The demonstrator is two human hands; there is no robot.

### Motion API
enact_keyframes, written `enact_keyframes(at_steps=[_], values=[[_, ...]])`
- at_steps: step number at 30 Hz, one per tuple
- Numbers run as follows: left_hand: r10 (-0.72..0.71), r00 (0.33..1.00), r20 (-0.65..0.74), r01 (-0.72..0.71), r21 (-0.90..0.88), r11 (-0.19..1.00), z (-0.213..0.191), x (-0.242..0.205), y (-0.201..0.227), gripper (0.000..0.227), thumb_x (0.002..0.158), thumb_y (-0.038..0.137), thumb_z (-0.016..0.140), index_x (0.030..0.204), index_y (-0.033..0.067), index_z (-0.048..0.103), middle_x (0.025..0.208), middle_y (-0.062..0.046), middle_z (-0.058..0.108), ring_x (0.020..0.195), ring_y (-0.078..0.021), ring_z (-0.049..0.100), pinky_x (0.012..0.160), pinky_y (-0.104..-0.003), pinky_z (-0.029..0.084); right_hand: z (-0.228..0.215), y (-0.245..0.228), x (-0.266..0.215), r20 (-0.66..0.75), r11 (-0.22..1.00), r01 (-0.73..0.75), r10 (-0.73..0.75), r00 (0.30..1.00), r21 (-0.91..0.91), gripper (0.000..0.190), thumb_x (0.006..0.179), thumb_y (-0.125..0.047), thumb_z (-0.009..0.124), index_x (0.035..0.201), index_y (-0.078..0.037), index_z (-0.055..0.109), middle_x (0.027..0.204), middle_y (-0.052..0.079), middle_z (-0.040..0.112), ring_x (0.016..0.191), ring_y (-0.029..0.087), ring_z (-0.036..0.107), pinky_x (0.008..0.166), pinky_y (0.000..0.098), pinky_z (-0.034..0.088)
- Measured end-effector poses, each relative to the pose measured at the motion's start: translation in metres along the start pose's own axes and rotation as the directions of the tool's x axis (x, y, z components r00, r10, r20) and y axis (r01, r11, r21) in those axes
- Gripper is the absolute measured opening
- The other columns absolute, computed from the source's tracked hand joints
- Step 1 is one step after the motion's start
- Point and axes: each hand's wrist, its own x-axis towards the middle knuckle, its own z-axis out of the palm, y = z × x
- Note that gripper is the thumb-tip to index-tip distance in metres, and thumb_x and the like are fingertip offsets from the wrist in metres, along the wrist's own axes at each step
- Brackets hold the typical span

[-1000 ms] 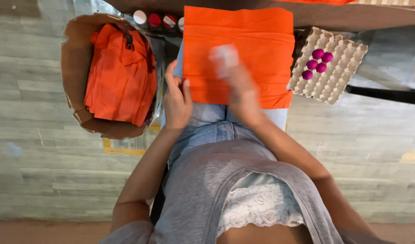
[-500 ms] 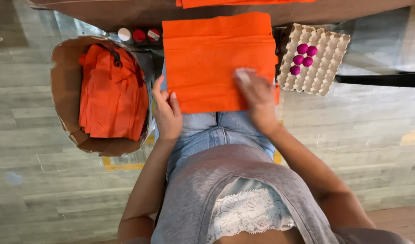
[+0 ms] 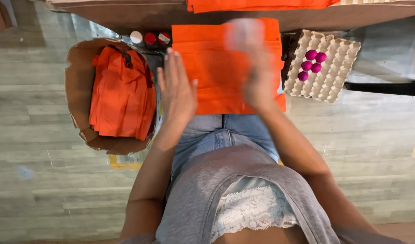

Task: The person repeatedly wipes the surface of orange fabric pieces with a white cloth, then folds them and places them on a stack on the table. The person handles the fabric one at a time, wiping each piece before folding and stacking it.

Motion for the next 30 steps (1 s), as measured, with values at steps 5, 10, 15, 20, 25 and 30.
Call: enact_keyframes(at_steps=[5,10,15,20,25,30], values=[[0.084,0.996,-0.032,-0.083,0.032,0.996,0.088,0.003,-0.015,0.080,0.110,0.029,0.054,0.171,-0.0011,0.012,0.178,-0.026,0.012,0.167,-0.0405,0.010,0.138,-0.053,0.008,0.099,-0.062,0.048,0.404,0.989,0.132,-0.149,0.902,0.071,0.055,0.106,0.000,0.047,0.160,-0.008,0.048,0.166,0.020,0.048,0.156,0.038,0.042,0.129,0.0520,0.033],[0.059,0.996,-0.072,-0.065,-0.086,0.994,0.077,-0.001,-0.013,0.093,0.112,0.036,0.060,0.172,-0.0050,0.002,0.180,-0.025,-0.002,0.170,-0.0401,0.003,0.140,-0.050,0.011,0.074,-0.047,0.061,0.372,0.952,0.275,-0.208,0.905,-0.135,0.066,0.103,0.008,0.062,0.163,-0.015,0.048,0.166,0.009,0.054,0.158,0.027,0.043,0.121,0.0452,0.037],[0.091,0.993,-0.075,-0.098,-0.097,0.990,0.070,-0.004,-0.008,0.091,0.115,0.042,0.056,0.171,-0.0049,0.003,0.180,-0.025,-0.001,0.170,-0.0405,0.007,0.139,-0.052,0.018,0.000,-0.009,0.058,0.166,0.813,0.271,-0.215,0.962,-0.516,0.040,0.101,-0.010,0.070,0.141,-0.013,0.071,0.144,0.007,0.070,0.136,0.031,0.059,0.109,0.0554,0.040],[0.078,0.996,-0.034,-0.078,0.004,0.997,0.048,0.011,-0.006,0.080,0.112,0.044,0.056,0.165,-0.0068,0.025,0.176,-0.031,0.005,0.166,-0.0455,0.009,0.133,-0.060,0.015,-0.032,0.061,0.043,0.128,0.765,0.009,0.096,0.987,-0.644,0.083,0.065,0.017,0.050,0.141,-0.010,0.070,0.130,0.017,0.067,0.114,0.039,0.062,0.090,0.0510,0.042],[0.034,0.964,-0.263,-0.020,0.053,0.998,0.043,0.058,0.001,0.069,0.118,0.043,0.058,0.165,-0.0062,0.043,0.175,-0.030,0.007,0.165,-0.0458,0.010,0.135,-0.063,0.015,-0.012,-0.003,0.101,-0.066,0.924,0.130,-0.164,0.984,-0.360,0.070,0.068,0.020,0.049,0.127,0.000,0.082,0.109,0.021,0.080,0.085,0.033,0.075,0.074,0.0377,0.056],[0.045,0.996,-0.076,-0.034,0.131,0.991,0.105,0.068,-0.003,0.088,0.106,0.052,0.057,0.167,-0.0035,0.027,0.170,-0.030,0.032,0.160,-0.0489,0.023,0.127,-0.070,0.018,0.128,-0.002,0.123,0.449,0.993,0.095,-0.117,0.886,0.071,0.066,0.078,0.007,0.057,0.143,-0.001,0.067,0.127,0.023,0.071,0.118,0.035,0.068,0.099,0.0438,0.048]])
